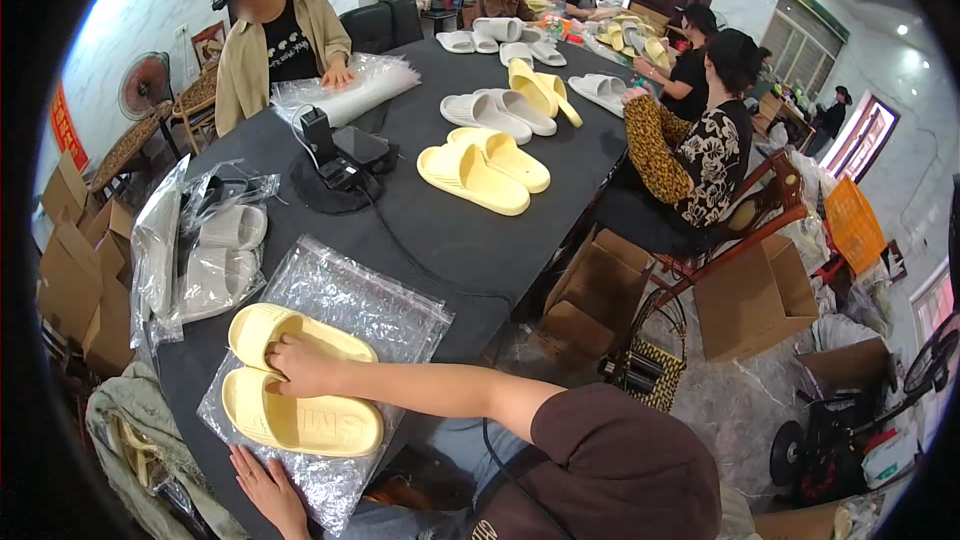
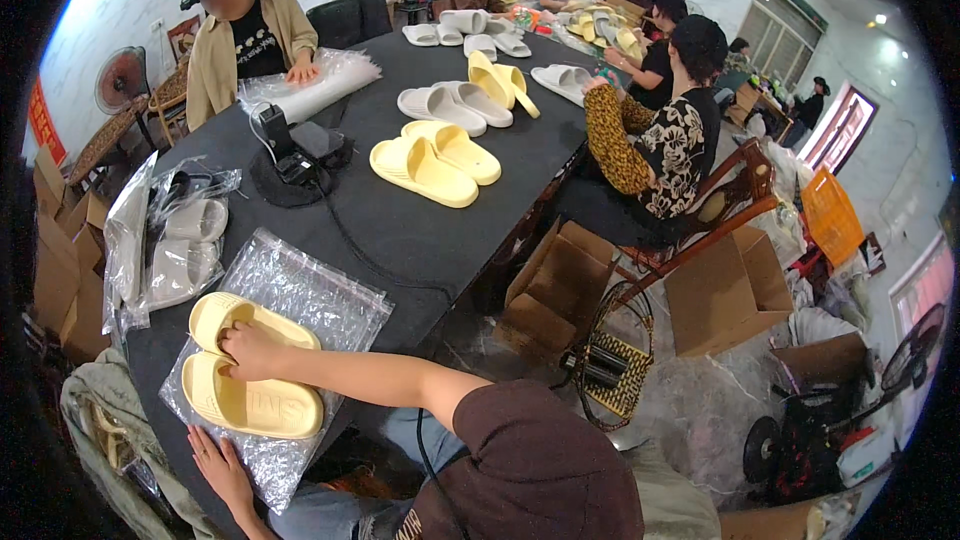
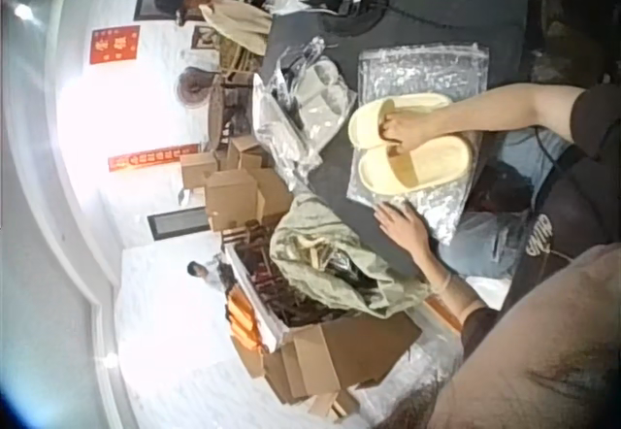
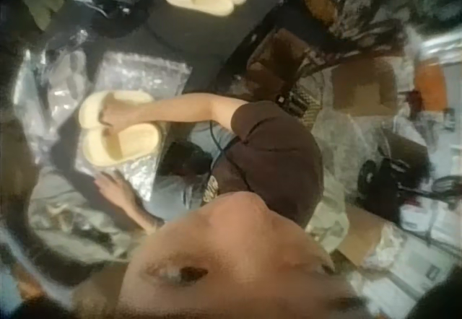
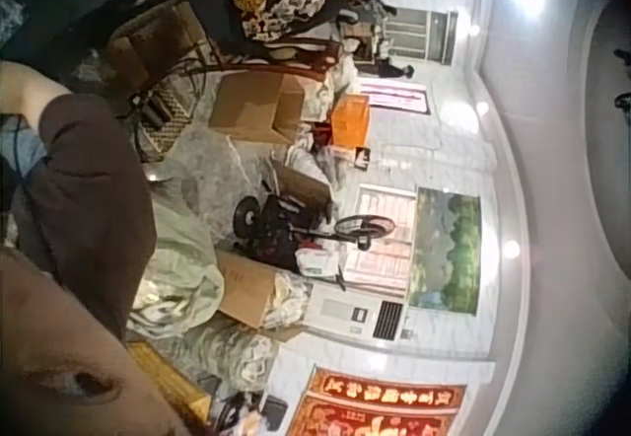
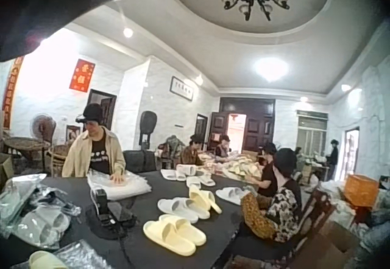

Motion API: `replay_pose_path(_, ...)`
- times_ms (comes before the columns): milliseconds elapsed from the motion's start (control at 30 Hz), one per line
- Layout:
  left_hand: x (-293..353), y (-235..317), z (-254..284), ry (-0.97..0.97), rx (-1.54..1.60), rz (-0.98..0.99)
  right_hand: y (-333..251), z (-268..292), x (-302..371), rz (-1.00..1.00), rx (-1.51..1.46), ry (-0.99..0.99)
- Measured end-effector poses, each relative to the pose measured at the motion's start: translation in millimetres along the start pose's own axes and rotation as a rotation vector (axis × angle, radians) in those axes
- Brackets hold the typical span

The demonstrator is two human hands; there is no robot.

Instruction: The person packs pairs of slippers into clear plastic bags. They retrieve slippers from a large sack, place them on a table, and insert them into bags. The person handles yellow, white, and black slippers, placing the packaged pairs on the table or into a crate.

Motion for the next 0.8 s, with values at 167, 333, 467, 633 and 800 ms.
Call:
replay_pose_path(167, 0, -2, 1, 0.006, -0.006, -0.008, -1, 0, 0, 0.026, -0.046, -0.036)
replay_pose_path(333, 0, -2, -1, -0.009, -0.023, -0.001, 1, -1, 0, 0.011, -0.073, -0.037)
replay_pose_path(467, -1, 0, -2, -0.012, -0.027, -0.005, 4, -2, -1, 0.027, -0.057, -0.012)
replay_pose_path(633, 3, -4, 2, -0.007, -0.014, 0.004, -5, 2, 0, 0.005, -0.055, -0.069)
replay_pose_path(800, 0, -2, -2, -0.017, -0.041, -0.008, 1, -1, 0, 0.019, -0.034, -0.038)
Point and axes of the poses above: each hand's wrist, its own x-axis away from the middle knuckle, its own z-axis out of the back of the hand, y = z × x, the point moved 7 cm from there along -x, towards the middle knuckle, and after that the axes turned 9 degrees about y, right-handed, at the moved point
